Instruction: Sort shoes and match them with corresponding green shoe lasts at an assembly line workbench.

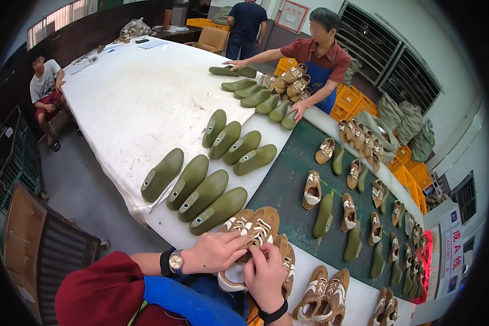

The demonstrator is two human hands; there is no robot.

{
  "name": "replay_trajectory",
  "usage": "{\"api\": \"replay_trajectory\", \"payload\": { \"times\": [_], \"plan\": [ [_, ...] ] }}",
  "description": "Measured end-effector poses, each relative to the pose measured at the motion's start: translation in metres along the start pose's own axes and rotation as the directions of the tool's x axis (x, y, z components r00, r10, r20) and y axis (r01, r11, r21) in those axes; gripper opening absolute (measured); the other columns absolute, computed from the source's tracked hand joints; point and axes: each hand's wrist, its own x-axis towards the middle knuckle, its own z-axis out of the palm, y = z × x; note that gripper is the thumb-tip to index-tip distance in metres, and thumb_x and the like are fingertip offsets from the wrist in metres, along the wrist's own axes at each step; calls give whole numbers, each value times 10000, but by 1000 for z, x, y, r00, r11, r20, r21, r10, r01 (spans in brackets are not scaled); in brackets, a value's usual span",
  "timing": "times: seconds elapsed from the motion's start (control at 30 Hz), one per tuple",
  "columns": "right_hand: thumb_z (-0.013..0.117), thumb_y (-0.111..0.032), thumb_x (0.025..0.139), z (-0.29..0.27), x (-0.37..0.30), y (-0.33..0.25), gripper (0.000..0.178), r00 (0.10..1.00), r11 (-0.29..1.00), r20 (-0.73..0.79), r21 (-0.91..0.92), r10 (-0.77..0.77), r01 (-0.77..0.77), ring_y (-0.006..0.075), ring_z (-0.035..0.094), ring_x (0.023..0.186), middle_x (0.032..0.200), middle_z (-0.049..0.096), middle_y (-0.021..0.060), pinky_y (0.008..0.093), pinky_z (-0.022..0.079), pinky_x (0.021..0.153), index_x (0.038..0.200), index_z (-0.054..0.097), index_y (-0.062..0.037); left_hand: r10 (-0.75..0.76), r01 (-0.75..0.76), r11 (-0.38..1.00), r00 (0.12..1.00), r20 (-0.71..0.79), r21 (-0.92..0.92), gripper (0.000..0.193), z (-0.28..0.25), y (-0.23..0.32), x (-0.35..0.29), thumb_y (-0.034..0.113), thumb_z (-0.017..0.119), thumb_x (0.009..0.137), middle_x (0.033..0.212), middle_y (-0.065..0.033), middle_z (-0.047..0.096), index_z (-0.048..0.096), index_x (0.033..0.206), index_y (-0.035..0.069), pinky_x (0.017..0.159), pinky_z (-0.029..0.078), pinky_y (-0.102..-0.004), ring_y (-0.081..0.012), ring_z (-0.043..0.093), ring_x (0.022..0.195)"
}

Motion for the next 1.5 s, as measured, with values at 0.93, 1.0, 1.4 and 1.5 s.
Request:
{"api": "replay_trajectory", "payload": {
  "times": [0.93,1.0,1.4,1.5],
  "plan": [
    [653,84,634,-3,-11,14,248,971,983,-238,174,-14,57,242,517,744,841,496,112,304,430,615,820,530,-26,256,-276,934,960,-115,-226,267,16,13,17,60,588,748,1037,-142,557,560,1005,-7,896,431,-416,-314,540,1015],
    [663,76,620,-6,-7,14,246,965,992,-264,121,1,32,257,536,749,864,508,126,316,448,621,817,550,-20,230,-256,933,965,-127,-253,270,16,12,18,54,588,734,1012,-136,560,564,995,-10,869,451,-394,-302,554,977],
    [670,44,714,1,-12,11,179,974,976,-208,215,92,-46,182,585,610,734,597,101,267,464,571,865,582,8,114,-152,934,984,-133,-323,147,23,3,15,-7,592,691,968,-124,556,584,838,-2,817,458,-376,-302,549,929],
    [662,39,728,-1,-13,11,182,978,956,-180,290,104,-48,176,591,643,750,602,104,265,464,598,896,592,23,89,-113,888,993,-74,-445,107,21,-2,12,-44,573,692,980,-117,549,578,785,8,826,444,-364,-287,537,936]
  ]
}}
